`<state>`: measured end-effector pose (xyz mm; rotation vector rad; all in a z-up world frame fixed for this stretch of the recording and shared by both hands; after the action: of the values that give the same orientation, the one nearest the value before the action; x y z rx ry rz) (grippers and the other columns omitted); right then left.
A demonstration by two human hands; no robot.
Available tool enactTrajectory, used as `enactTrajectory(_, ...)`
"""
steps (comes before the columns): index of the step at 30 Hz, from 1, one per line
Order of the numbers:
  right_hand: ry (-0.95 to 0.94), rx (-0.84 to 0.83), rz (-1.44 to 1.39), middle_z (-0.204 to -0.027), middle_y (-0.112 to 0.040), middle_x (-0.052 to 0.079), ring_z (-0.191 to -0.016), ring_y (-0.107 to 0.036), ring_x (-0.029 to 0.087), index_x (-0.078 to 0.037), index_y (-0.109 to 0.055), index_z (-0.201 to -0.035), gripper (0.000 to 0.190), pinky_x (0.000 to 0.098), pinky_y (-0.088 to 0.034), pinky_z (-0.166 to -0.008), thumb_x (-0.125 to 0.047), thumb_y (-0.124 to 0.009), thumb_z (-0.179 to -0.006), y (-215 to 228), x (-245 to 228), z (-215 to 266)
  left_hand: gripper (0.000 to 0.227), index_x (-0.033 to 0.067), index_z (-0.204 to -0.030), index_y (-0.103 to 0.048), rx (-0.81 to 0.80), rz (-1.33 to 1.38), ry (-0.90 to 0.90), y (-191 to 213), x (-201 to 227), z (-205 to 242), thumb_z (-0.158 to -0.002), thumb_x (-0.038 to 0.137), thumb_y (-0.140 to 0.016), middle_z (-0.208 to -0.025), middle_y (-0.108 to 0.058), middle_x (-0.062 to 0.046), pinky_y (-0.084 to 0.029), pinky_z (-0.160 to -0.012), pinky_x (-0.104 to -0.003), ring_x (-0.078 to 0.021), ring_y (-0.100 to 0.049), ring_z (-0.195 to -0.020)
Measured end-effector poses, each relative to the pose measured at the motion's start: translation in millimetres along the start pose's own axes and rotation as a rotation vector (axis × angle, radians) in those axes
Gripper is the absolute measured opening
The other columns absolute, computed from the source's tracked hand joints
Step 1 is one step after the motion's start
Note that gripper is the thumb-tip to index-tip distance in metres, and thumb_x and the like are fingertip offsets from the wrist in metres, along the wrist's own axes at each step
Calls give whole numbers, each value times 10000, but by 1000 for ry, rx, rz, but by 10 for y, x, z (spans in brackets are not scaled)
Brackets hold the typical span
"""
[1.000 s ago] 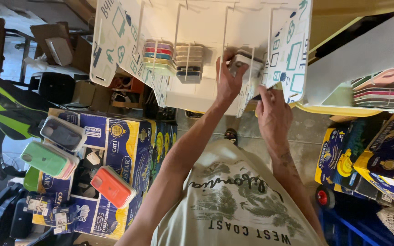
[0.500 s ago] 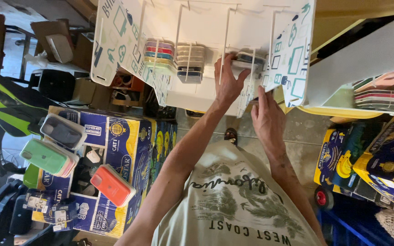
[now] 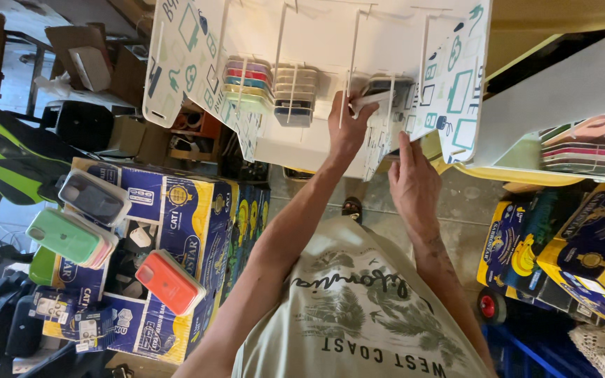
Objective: The person picks up various phone cases from a cardboard box and places them into a white plastic organizer. They handle cases of different colors, including green, red, and white, and arrange them into the organizer's slots.
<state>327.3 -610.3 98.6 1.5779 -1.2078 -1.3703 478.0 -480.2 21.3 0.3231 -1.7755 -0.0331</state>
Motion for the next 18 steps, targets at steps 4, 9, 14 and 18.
enactTrajectory(4, 26, 42, -23, -1454, -745, 255, -1111, -820, 376, -25, -644, -1577, 466, 416, -682, -881, -79, -684, -1116, -59, 83, 31, 361, 288, -1197, -741, -113, 53, 95, 245, -164, 343, -930, 425, -941, -1089, -689, 71, -596, -926, -417, -168, -648, -925)
enactTrajectory(9, 52, 87, 4, -1458, -724, 261, -1077, -796, 437, -49, -642, -1588, 560, 530, -666, -803, -73, -703, -1032, -117, 118, 73, 343, 325, -1111, -828, -212, 60, 91, 421, -246, 637, -825, 400, -1002, -1004, -731, 73, -566, -1086, -349, -148, -607, -926)
enactTrajectory(14, 69, 116, 14, -1489, -694, 262, -1037, -796, 435, -43, -614, -1605, 607, 526, -655, -807, -98, -691, -1005, -193, 165, 73, 335, 316, -1157, -816, -238, 108, 84, 332, 30, 665, -896, 471, -958, -996, -728, 5, -604, -1000, -381, -204, -663, -950)
enactTrajectory(18, 57, 105, 60, -1526, -674, 253, -979, -813, 411, -42, -569, -1639, 658, 506, -666, -790, -114, -645, -989, -227, 173, 73, 315, 255, -1158, -814, -208, 119, 92, 375, 257, 613, -947, 463, -921, -986, -733, -80, -638, -937, -434, -294, -739, -955)
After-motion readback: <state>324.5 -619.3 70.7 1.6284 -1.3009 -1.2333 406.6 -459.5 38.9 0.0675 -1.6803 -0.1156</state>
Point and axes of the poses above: each hand's wrist, its own z-axis away from the middle knuckle, its own y-axis out of the back of the hand, x = y × z, the point moved 4 cm from there along -z, towards the middle knuckle
